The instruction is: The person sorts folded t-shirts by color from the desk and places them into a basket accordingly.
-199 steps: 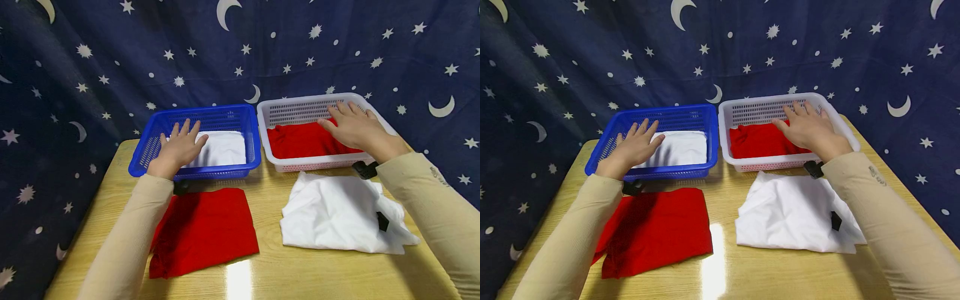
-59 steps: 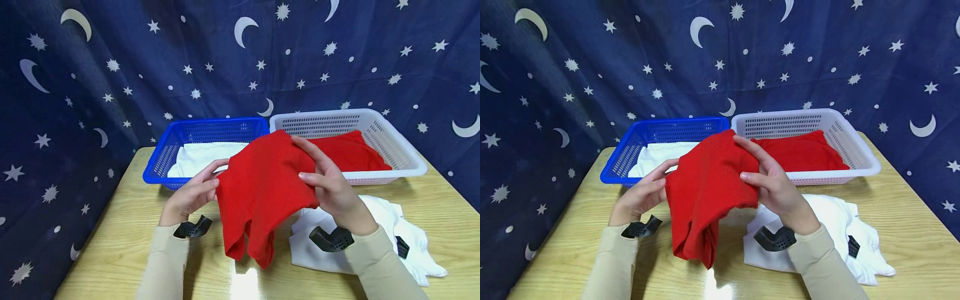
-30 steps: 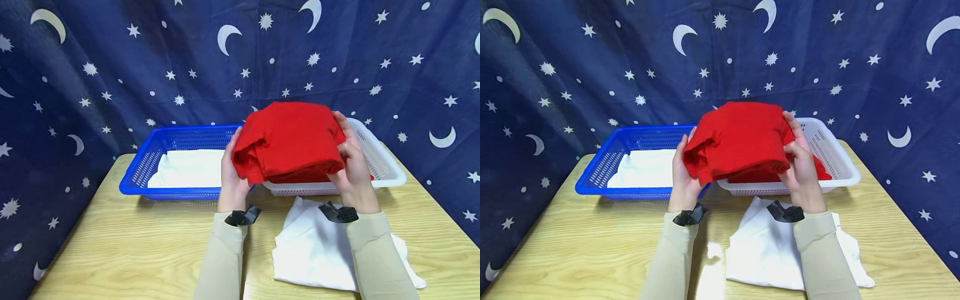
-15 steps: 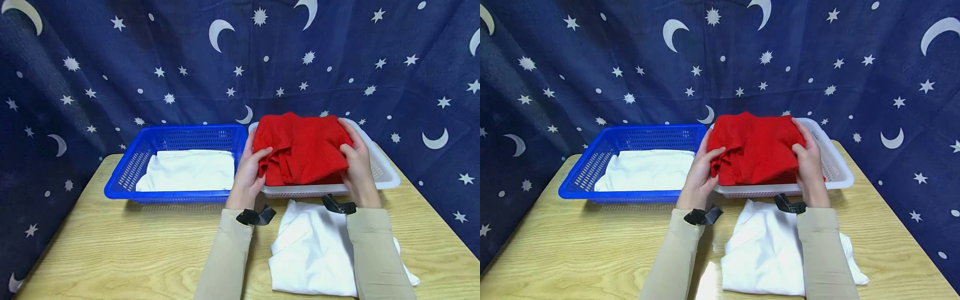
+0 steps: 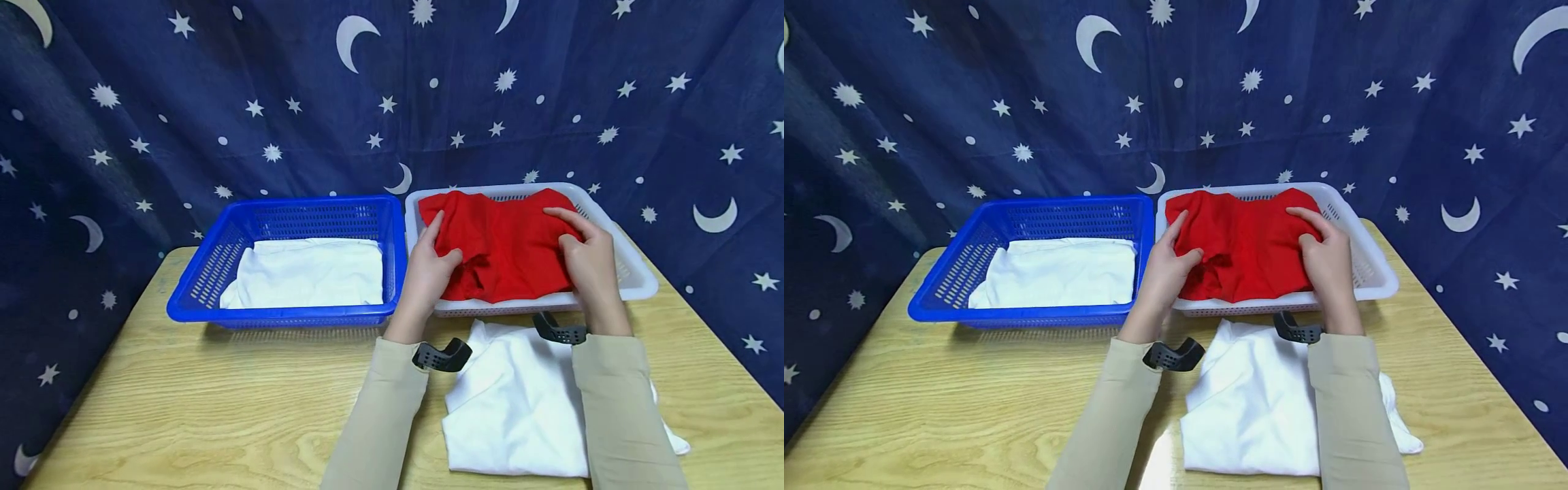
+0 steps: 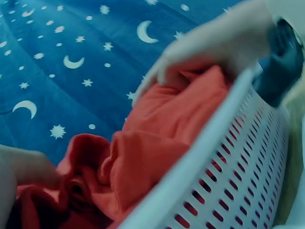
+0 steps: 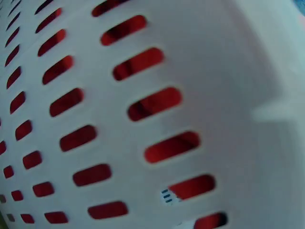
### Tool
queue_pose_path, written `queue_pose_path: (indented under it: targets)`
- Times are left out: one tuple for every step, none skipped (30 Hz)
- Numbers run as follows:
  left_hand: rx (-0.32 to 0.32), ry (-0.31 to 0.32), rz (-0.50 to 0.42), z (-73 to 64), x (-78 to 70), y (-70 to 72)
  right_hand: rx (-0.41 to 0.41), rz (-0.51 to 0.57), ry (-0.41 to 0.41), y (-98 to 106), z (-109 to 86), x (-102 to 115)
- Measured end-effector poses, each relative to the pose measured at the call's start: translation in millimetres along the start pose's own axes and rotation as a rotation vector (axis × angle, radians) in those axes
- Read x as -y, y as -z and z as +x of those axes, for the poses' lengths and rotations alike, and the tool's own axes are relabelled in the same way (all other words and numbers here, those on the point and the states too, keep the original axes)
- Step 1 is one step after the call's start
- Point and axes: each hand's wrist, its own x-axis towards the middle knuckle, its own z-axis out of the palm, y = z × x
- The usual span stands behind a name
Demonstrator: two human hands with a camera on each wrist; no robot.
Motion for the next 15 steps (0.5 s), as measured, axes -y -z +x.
queue_pose_path:
  targets:
    - [0.007, -0.013, 0.05, 0.1, -0.8, -0.8, -0.004, -0.015, 0.0, 0.4, -0.2, 1.1]
    - [0.013, -0.026, 0.095, 0.1, -1.7, -1.5, -0.013, -0.023, 0.004, 0.4, 0.0, 1.9]
    - [0.017, -0.034, 0.13, 0.0, -2.7, -2.0, -0.024, -0.03, 0.011, 0.3, 0.0, 2.7]
    - [0.022, -0.042, 0.159, 0.0, -3.2, -2.3, -0.034, -0.037, 0.011, 0.3, -0.1, 3.2]
    - [0.026, -0.043, 0.184, 0.1, -3.2, -2.6, -0.043, -0.041, 0.012, 0.1, -0.1, 3.4]
    - [0.036, -0.039, 0.198, 0.3, -3.0, -2.9, -0.051, -0.041, 0.013, -0.4, -0.2, 3.3]
    - [0.045, -0.03, 0.205, 0.2, -2.9, -2.8, -0.054, -0.047, 0.015, -0.9, -0.4, 2.6]
    - [0.052, -0.013, 0.204, 0.3, -2.8, -2.6, -0.05, -0.064, 0.018, -1.2, -0.7, 1.6]
    - [0.058, 0.007, 0.184, 0.7, -2.4, -2.2, -0.037, -0.087, 0.014, -1.2, -1.2, 0.5]
    - [0.061, 0.024, 0.151, 1.5, -1.9, -1.7, -0.023, -0.113, 0.01, -1.0, -1.6, -0.6]
    - [0.059, 0.043, 0.111, 2.1, -1.6, -1.2, -0.009, -0.137, 0.006, -1.1, -1.8, -1.6]
    - [0.054, 0.055, 0.071, 3.0, -1.5, -0.6, 0.003, -0.161, -0.002, -1.0, -2.0, -2.5]
    - [0.048, 0.066, 0.033, 3.8, -1.4, -0.1, 0.016, -0.184, -0.013, -0.5, -2.1, -3.2]
    - [0.044, 0.073, 0.004, 4.6, -1.5, 0.3, 0.022, -0.204, -0.026, -0.2, -2.2, -3.6]
    - [0.048, 0.075, -0.015, 5.1, -1.6, 0.4, 0.021, -0.216, -0.042, 0.0, -2.1, -3.6]
